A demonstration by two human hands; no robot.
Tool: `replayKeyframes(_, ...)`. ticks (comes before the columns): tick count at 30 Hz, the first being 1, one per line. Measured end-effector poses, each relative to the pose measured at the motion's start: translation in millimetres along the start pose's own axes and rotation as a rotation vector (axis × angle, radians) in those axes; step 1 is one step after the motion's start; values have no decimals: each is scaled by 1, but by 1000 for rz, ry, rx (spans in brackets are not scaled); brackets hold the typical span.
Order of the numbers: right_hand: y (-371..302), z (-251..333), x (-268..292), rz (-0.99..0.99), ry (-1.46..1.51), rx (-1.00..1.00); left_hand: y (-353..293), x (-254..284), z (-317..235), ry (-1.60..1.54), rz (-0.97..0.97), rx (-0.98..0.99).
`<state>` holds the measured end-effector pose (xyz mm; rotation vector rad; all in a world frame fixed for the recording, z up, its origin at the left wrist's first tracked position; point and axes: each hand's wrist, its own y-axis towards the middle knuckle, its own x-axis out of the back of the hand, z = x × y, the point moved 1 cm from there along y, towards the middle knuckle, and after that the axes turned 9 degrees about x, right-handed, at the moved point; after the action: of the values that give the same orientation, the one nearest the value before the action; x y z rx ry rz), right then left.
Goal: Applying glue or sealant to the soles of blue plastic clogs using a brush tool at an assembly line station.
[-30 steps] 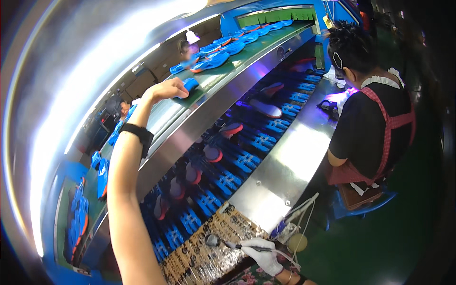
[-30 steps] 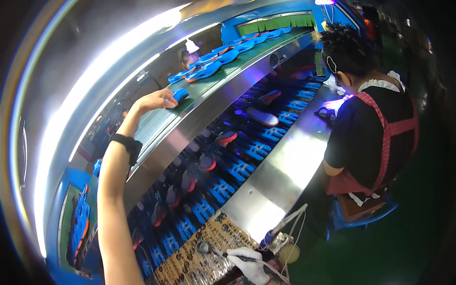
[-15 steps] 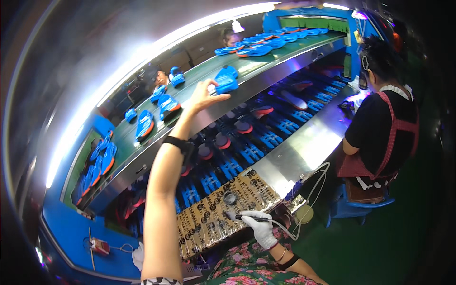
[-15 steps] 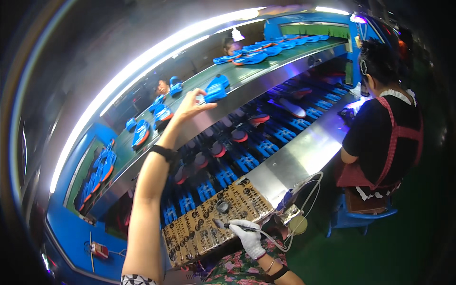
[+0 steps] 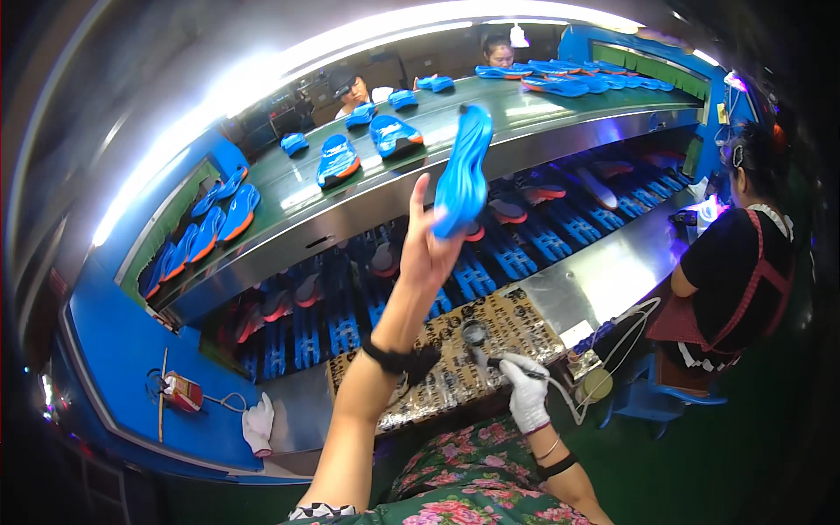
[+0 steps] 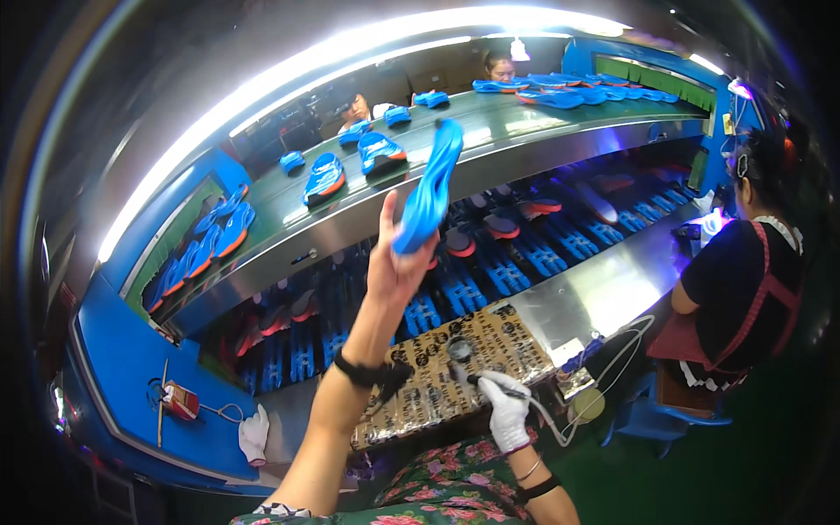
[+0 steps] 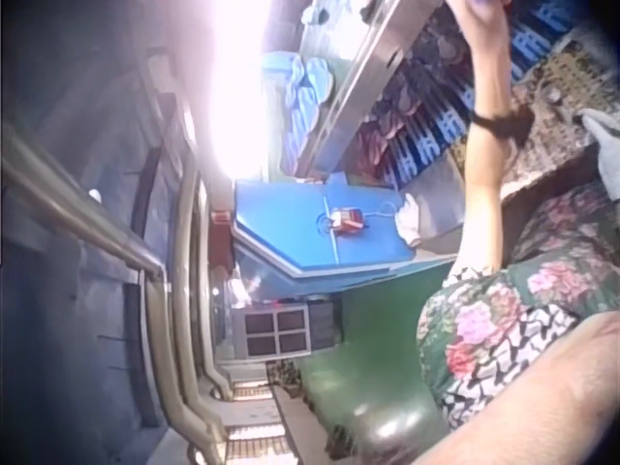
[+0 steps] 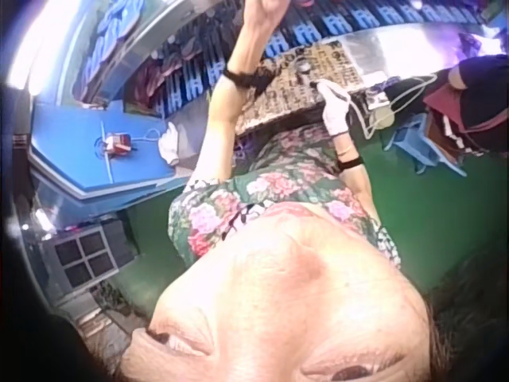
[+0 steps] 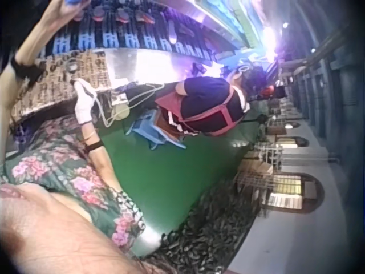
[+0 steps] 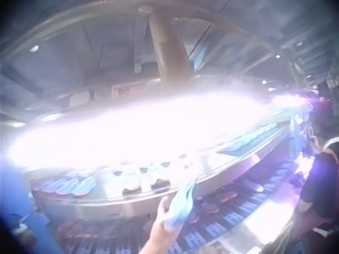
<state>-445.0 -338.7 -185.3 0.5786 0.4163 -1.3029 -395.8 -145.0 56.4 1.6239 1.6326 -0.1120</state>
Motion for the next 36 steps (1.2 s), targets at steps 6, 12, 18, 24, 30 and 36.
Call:
replayKeyframes(6,13,-1,-3,-17,-24,8,-168,80,17,15,-345,353)
replayKeyframes(12,12,15,-32,77,128,3,-300,143,61,-182,-655,614)
replayKeyframes(18,-14,46,-81,343,-154,19,-306,124,99,-294,-203,625)
replayKeyframes(24,-7,52,-87,551,-372,372,-260,102,97,-305,-567,587)
replayKeyframes(30,2,56,-93,526,-438,538,-242,89,85,-267,-558,398)
replayKeyframes(36,8,71,-95,598,-621,829,-243,72,91,-152,-545,366)
